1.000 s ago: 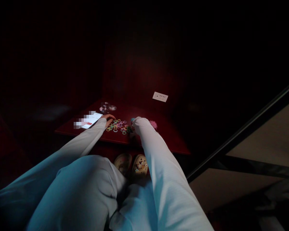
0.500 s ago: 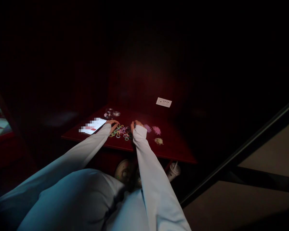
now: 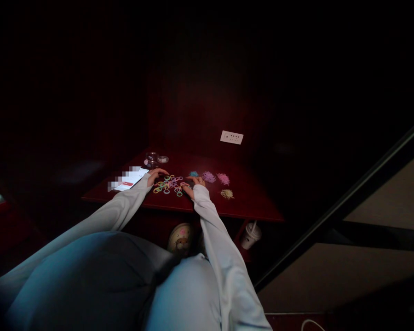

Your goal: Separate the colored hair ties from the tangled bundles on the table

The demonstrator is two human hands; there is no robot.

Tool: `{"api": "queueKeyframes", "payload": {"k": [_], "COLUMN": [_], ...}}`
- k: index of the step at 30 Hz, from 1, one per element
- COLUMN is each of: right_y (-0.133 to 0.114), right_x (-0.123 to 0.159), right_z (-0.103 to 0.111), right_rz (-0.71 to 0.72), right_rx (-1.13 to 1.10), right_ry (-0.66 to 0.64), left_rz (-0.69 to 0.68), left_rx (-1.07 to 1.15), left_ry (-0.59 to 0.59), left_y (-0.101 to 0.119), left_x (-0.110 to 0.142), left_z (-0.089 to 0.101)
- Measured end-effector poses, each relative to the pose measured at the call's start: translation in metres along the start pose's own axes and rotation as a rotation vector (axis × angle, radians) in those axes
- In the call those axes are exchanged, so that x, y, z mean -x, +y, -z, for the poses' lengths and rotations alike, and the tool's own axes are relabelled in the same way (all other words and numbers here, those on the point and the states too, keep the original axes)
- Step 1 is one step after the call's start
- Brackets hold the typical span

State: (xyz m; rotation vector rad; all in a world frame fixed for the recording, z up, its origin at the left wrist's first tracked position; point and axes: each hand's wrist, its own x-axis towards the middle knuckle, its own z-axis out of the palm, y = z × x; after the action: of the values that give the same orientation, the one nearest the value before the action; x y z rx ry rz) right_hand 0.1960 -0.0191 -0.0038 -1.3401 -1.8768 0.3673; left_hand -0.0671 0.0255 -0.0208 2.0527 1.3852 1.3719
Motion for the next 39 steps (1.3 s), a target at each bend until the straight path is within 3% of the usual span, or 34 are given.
{"api": "queueKeyframes", "payload": {"k": [6, 11, 13, 18, 24, 29, 34, 39], "right_y": [-0.015, -0.013, -0.013, -0.017, -0.006, -0.002, -0.005, 0.002], "right_x": [0.011, 0.007, 0.004, -0.005, -0.008, -0.006, -0.002, 0.000], "right_z": [0.006, 0.003, -0.004, -0.025, -0.021, -0.011, -0.013, -0.018], "right_rz": [-0.033, 0.034, 0.064, 0.100, -0.056, -0.114, 0.015, 0.024], "right_rx": [0.193, 0.180, 0.137, -0.140, -0.489, -0.326, -0.132, -0.210], "right_ry": [-0.138, -0.152, -0.165, -0.111, 0.039, 0.119, 0.007, -0.082], "left_rz": [0.027, -0.179, -0.215, -0.223, -0.144, -0.241, -0.224, -0.182], "left_rx": [-0.039, -0.263, -0.300, -0.235, -0.227, -0.285, -0.338, -0.333], "left_ry": [-0.026, -0.237, -0.270, -0.189, -0.075, -0.198, -0.268, -0.290], "left_y": [0.012, 0.027, 0.030, 0.031, 0.038, 0.050, 0.047, 0.043], "left_x": [0.008, 0.022, 0.026, 0.024, 0.021, 0.028, 0.027, 0.026], "left_z": [0.002, -0.007, -0.010, -0.009, -0.002, -0.004, -0.010, -0.011]}}
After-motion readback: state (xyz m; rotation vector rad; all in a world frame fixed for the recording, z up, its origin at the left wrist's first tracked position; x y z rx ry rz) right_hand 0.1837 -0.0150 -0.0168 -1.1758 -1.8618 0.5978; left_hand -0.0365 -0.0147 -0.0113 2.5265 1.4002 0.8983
